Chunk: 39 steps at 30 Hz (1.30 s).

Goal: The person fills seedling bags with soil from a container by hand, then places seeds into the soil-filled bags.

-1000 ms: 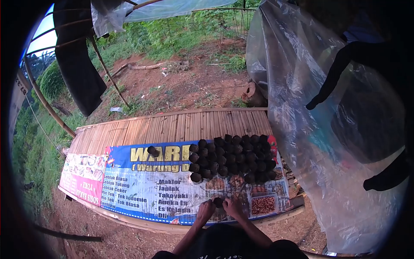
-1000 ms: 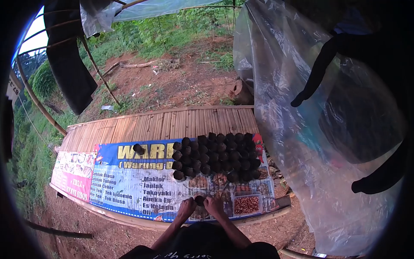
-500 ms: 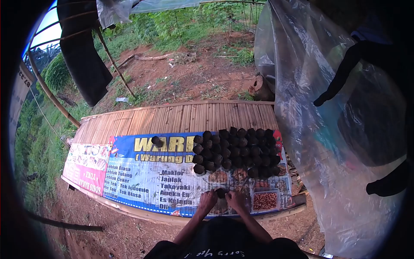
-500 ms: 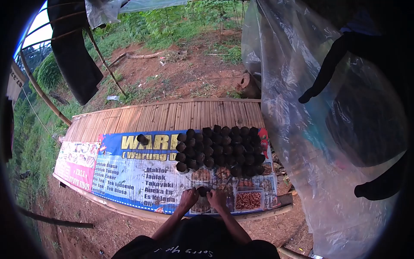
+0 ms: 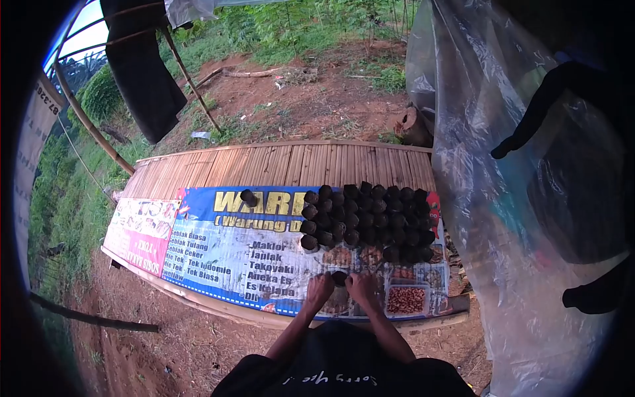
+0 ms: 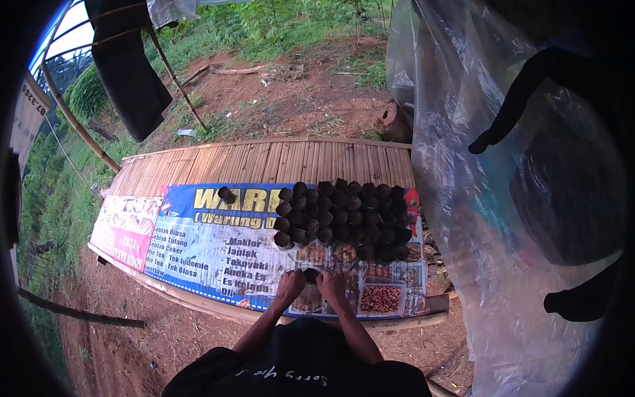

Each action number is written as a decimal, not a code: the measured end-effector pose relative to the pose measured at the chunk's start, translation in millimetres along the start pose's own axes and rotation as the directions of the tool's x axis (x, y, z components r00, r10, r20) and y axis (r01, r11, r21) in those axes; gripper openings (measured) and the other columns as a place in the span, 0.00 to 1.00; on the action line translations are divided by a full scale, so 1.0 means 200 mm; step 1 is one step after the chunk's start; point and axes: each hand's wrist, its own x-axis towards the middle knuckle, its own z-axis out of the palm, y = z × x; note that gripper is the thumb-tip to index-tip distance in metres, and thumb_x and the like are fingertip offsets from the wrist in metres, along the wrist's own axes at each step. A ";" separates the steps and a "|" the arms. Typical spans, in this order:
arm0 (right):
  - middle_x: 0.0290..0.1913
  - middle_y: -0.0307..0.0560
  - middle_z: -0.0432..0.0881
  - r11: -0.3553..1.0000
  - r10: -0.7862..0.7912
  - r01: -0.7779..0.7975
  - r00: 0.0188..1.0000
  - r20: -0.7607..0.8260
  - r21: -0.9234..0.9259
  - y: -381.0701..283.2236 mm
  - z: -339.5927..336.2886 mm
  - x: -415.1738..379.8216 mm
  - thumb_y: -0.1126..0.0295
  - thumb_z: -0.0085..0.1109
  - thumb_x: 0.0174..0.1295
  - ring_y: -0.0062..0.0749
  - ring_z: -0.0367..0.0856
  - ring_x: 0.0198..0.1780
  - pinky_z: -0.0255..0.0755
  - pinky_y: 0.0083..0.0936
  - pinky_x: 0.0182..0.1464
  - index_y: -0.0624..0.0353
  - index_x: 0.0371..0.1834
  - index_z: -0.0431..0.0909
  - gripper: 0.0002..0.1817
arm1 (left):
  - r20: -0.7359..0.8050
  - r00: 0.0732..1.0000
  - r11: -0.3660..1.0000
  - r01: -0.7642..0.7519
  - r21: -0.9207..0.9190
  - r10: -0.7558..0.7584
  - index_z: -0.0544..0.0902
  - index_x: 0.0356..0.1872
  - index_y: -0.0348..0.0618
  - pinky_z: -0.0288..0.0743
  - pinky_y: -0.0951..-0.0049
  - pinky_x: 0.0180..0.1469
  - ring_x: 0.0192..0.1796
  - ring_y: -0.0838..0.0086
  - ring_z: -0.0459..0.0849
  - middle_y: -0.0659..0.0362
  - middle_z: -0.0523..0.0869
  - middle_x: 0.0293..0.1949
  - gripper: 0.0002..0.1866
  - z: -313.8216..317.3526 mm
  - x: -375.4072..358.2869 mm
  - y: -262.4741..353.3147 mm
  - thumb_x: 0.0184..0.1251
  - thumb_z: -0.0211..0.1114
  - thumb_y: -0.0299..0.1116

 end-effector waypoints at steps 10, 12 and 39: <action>0.25 0.58 0.81 1.000 0.024 -0.024 1.000 0.001 0.009 0.04 0.09 0.03 0.61 0.57 0.54 0.56 0.77 0.35 0.67 0.49 0.41 0.57 0.24 0.80 0.12 | -0.056 0.996 0.997 0.069 -0.024 -0.070 0.78 0.26 0.34 0.74 0.46 0.33 0.29 0.42 0.82 0.36 0.81 0.25 0.10 0.08 0.05 -0.05 0.59 0.54 0.30; 0.26 0.57 0.81 0.999 0.024 -0.023 1.000 -0.008 0.030 0.04 0.10 0.04 0.60 0.57 0.54 0.56 0.77 0.35 0.67 0.49 0.41 0.57 0.24 0.81 0.12 | -0.074 0.995 0.998 0.062 -0.030 -0.064 0.78 0.27 0.35 0.74 0.46 0.32 0.29 0.42 0.82 0.37 0.81 0.25 0.10 0.08 0.05 -0.05 0.60 0.53 0.31; 0.31 0.61 0.82 0.991 0.025 -0.011 0.994 0.108 -0.131 -0.03 0.08 0.04 0.59 0.51 0.60 0.57 0.76 0.47 0.64 0.52 0.52 0.57 0.31 0.82 0.14 | -0.004 1.000 1.000 0.011 0.021 -0.011 0.76 0.31 0.34 0.74 0.48 0.30 0.28 0.45 0.82 0.39 0.82 0.24 0.09 0.06 -0.03 -0.05 0.60 0.54 0.30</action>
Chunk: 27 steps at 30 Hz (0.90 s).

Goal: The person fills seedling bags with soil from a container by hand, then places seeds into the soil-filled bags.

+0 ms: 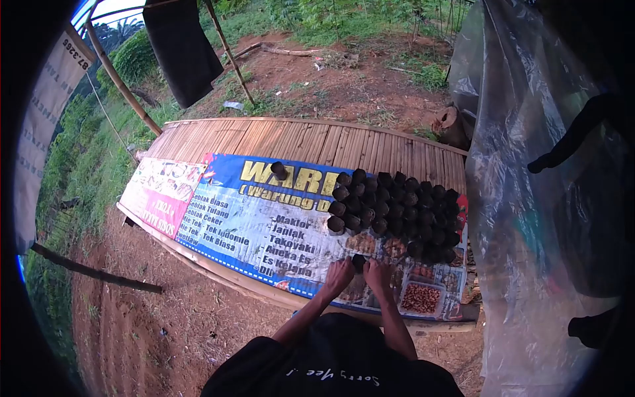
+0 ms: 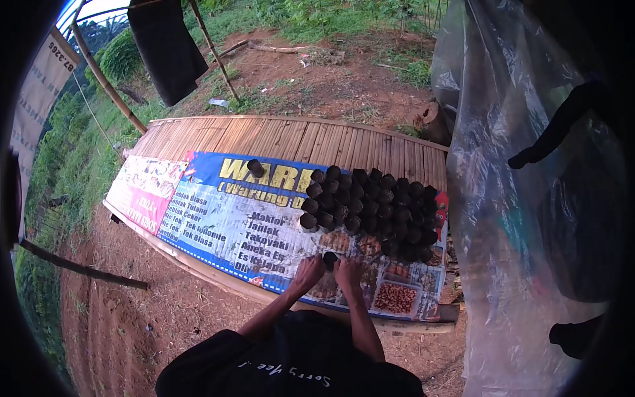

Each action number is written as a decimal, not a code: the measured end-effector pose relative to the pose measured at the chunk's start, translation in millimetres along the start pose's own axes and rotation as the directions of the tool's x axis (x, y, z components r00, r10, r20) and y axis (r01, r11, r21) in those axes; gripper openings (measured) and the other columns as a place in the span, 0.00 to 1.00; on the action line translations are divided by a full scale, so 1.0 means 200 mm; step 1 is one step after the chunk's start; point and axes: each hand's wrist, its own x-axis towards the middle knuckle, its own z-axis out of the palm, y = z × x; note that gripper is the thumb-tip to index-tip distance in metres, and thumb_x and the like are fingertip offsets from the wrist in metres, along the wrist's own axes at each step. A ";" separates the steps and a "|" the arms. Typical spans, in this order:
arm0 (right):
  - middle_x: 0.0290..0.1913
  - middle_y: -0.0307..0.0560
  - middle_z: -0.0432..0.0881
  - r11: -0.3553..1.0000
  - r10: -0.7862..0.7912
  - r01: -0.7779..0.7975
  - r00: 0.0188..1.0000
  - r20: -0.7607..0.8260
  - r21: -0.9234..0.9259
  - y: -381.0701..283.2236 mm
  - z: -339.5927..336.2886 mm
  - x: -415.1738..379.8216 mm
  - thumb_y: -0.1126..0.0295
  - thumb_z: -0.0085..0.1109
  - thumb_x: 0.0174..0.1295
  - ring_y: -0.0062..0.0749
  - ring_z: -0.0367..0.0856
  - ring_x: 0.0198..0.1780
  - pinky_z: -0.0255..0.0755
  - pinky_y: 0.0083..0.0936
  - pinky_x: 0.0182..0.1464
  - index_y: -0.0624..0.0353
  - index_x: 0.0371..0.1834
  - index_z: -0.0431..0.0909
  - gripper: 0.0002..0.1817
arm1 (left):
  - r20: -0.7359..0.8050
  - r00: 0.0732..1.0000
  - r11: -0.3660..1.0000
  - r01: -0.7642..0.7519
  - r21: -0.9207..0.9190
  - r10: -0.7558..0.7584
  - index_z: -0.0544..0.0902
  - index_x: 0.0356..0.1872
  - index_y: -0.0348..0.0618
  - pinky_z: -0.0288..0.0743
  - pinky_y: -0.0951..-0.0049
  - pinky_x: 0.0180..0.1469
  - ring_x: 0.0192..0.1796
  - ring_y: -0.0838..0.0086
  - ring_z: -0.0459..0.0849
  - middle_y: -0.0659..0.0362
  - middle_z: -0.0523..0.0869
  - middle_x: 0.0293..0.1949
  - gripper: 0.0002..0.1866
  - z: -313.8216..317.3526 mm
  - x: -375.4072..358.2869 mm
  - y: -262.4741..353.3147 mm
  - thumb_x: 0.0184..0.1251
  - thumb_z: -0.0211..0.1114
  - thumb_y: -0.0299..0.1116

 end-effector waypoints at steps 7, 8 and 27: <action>0.26 0.62 0.80 0.964 0.216 -0.208 0.976 -0.031 0.167 -0.11 0.07 -0.10 0.62 0.54 0.57 0.61 0.79 0.35 0.67 0.53 0.49 0.61 0.26 0.81 0.13 | 0.008 0.981 0.980 -0.194 -0.040 0.195 0.76 0.31 0.36 0.74 0.51 0.32 0.29 0.48 0.82 0.43 0.82 0.25 0.06 -0.08 0.03 -0.11 0.57 0.56 0.29; 0.26 0.64 0.79 0.956 0.239 -0.226 0.970 -0.049 0.187 -0.15 0.05 -0.10 0.61 0.54 0.56 0.62 0.78 0.35 0.70 0.51 0.43 0.61 0.26 0.80 0.14 | 0.015 0.979 0.977 -0.203 -0.057 0.205 0.76 0.32 0.35 0.74 0.51 0.32 0.29 0.48 0.82 0.42 0.82 0.26 0.07 -0.09 0.03 -0.11 0.57 0.57 0.29; 0.30 0.59 0.82 0.932 0.357 -0.363 0.924 -0.137 -0.017 -0.24 -0.04 -0.15 0.48 0.60 0.56 0.55 0.82 0.35 0.74 0.44 0.38 0.59 0.33 0.82 0.23 | 0.288 0.954 0.996 -0.059 -0.072 0.078 0.74 0.37 0.34 0.71 0.47 0.42 0.36 0.44 0.82 0.37 0.83 0.30 0.14 -0.14 -0.04 -0.17 0.64 0.56 0.38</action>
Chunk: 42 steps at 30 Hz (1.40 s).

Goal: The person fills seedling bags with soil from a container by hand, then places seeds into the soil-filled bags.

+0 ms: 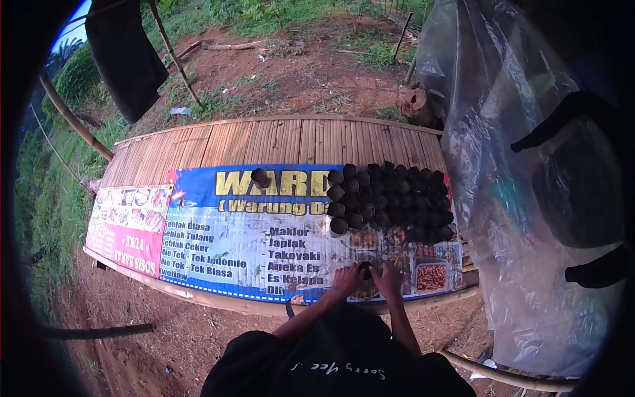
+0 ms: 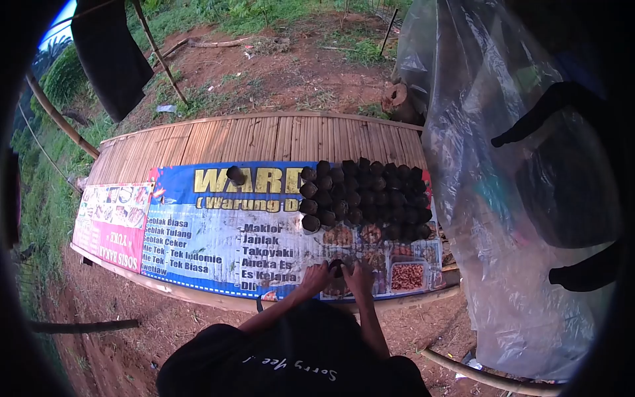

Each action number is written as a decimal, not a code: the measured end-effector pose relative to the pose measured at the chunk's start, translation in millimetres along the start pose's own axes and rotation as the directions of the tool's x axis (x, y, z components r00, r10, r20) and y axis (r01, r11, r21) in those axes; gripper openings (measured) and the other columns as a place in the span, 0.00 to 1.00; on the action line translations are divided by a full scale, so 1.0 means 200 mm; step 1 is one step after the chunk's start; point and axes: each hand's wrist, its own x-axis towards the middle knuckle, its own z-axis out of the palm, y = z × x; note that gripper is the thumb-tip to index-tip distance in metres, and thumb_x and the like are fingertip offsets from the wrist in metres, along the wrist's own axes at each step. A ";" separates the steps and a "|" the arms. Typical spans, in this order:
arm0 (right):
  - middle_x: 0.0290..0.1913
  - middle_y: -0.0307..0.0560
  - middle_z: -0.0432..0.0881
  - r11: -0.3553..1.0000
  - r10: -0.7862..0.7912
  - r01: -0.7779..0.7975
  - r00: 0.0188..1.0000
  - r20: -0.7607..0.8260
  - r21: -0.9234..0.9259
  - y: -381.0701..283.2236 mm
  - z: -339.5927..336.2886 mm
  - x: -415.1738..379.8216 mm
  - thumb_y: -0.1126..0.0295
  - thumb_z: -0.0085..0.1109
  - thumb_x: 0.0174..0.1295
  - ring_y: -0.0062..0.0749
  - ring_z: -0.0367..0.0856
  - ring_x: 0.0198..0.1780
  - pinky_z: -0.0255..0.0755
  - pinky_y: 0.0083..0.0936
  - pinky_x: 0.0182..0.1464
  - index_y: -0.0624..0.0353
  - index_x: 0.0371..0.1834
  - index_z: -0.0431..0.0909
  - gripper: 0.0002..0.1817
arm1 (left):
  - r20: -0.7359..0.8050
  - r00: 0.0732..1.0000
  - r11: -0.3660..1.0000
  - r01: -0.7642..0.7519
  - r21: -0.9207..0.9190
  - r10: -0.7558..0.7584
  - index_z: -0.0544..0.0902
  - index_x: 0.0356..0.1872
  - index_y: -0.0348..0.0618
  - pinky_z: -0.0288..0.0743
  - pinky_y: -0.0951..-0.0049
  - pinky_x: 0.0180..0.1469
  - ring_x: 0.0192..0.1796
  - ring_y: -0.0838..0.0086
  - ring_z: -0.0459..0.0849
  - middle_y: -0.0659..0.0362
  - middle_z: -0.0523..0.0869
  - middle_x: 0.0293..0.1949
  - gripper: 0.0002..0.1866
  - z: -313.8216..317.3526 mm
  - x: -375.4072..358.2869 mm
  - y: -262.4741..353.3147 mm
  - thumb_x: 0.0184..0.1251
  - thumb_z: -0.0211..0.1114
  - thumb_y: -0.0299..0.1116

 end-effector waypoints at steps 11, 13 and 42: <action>0.42 0.66 0.81 0.999 -0.025 0.030 0.983 0.184 -0.021 0.00 0.09 -0.01 0.57 0.58 0.55 0.61 0.70 0.59 0.55 0.57 0.61 0.53 0.34 0.84 0.13 | 0.012 0.987 0.984 -0.159 -0.087 0.160 0.77 0.27 0.33 0.73 0.47 0.36 0.32 0.44 0.82 0.39 0.82 0.26 0.10 -0.04 0.08 -0.05 0.56 0.59 0.32; 0.43 0.67 0.81 1.000 -0.005 0.005 0.992 0.125 0.002 0.02 0.17 -0.03 0.57 0.58 0.55 0.62 0.69 0.60 0.57 0.56 0.60 0.53 0.34 0.84 0.13 | 0.059 0.985 0.983 -0.156 -0.094 0.162 0.77 0.25 0.33 0.74 0.46 0.36 0.32 0.43 0.82 0.39 0.82 0.26 0.10 -0.06 0.10 -0.08 0.55 0.59 0.31; 0.46 0.57 0.82 0.884 -0.018 -0.030 0.995 0.099 0.466 0.01 0.34 -0.05 0.72 0.73 0.39 0.48 0.81 0.49 0.74 0.36 0.51 0.60 0.55 0.74 0.34 | -0.016 0.997 0.890 -0.077 -0.449 0.078 0.74 0.56 0.42 0.78 0.60 0.47 0.46 0.53 0.84 0.46 0.83 0.45 0.24 0.12 0.09 -0.40 0.55 0.66 0.24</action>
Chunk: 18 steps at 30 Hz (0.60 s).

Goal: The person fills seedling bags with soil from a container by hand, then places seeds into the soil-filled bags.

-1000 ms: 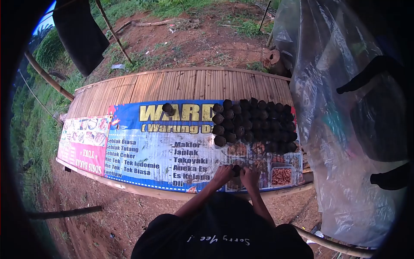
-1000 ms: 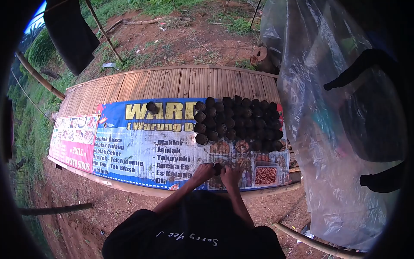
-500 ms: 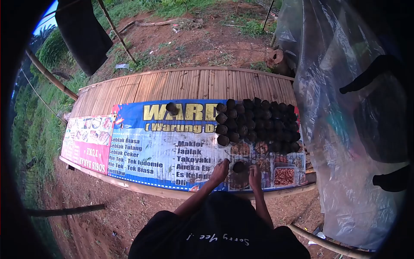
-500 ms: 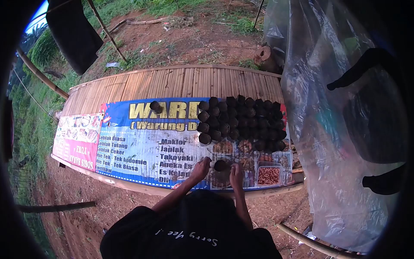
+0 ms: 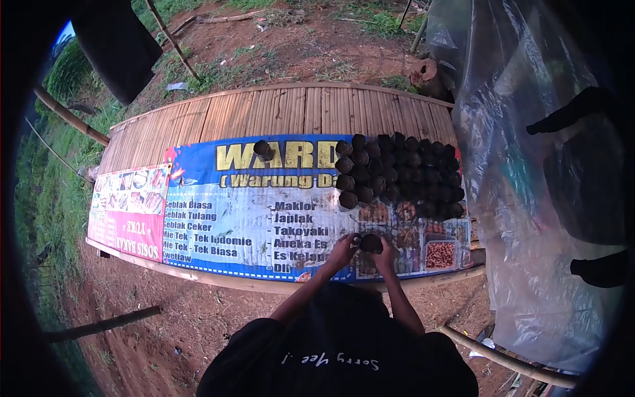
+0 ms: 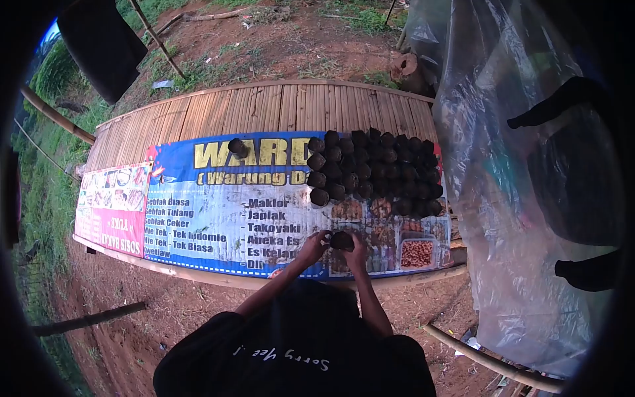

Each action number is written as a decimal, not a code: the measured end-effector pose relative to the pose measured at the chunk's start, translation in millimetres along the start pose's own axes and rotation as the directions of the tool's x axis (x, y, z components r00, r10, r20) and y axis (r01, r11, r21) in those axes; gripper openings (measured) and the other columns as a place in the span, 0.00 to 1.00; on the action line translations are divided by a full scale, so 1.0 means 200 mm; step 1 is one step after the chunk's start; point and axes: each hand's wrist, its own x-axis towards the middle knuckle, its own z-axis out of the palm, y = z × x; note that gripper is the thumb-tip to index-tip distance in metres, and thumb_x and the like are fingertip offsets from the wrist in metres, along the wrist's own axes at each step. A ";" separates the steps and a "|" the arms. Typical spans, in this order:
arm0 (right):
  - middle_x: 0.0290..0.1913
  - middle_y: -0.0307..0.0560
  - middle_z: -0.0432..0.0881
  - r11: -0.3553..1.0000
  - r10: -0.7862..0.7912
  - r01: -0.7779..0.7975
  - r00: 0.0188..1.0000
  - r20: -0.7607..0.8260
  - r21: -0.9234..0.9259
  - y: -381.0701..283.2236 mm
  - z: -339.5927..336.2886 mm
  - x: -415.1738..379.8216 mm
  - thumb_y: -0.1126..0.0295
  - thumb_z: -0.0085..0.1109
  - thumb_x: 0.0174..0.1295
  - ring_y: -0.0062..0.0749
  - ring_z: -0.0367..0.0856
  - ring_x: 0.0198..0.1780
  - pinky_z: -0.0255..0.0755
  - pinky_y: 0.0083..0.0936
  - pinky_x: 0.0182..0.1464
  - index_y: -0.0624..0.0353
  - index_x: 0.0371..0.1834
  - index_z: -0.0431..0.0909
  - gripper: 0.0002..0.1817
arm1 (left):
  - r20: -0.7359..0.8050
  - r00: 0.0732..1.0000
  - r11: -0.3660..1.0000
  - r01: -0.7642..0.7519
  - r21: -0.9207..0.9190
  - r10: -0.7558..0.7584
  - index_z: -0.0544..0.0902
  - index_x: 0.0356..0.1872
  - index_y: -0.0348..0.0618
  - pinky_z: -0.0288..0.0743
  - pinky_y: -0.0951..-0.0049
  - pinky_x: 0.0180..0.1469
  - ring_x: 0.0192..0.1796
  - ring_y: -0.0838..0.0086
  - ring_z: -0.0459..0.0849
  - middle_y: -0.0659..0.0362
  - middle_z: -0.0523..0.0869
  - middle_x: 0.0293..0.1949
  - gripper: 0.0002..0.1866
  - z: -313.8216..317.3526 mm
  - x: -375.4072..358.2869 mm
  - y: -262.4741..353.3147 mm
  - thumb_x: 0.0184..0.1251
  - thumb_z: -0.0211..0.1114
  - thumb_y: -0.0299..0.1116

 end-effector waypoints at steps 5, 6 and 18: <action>0.45 0.56 0.82 0.994 0.107 -0.101 0.984 0.141 -0.048 -0.27 0.05 0.04 0.75 0.71 0.40 0.47 0.81 0.49 0.74 0.35 0.51 0.62 0.51 0.75 0.30 | -0.032 0.996 0.990 0.082 -0.112 -0.087 0.76 0.56 0.42 0.77 0.59 0.49 0.45 0.52 0.83 0.46 0.83 0.41 0.24 -0.25 -0.06 0.04 0.55 0.65 0.24; 0.45 0.56 0.82 0.994 0.104 -0.099 0.983 0.154 -0.043 -0.29 0.11 0.06 0.75 0.71 0.40 0.47 0.81 0.49 0.74 0.35 0.51 0.62 0.51 0.75 0.30 | -0.039 0.994 0.990 0.093 -0.109 -0.098 0.76 0.56 0.42 0.77 0.59 0.49 0.45 0.52 0.83 0.46 0.83 0.41 0.24 -0.31 -0.07 0.01 0.55 0.65 0.24; 0.39 0.52 0.82 0.967 -0.157 0.115 0.971 0.178 0.228 -0.79 0.91 0.34 0.75 0.75 0.39 0.42 0.83 0.42 0.76 0.31 0.43 0.60 0.46 0.77 0.26 | -0.309 0.945 0.987 0.139 0.080 -0.108 0.77 0.56 0.42 0.76 0.58 0.49 0.46 0.49 0.82 0.44 0.82 0.42 0.23 -1.08 -0.15 -0.34 0.56 0.62 0.21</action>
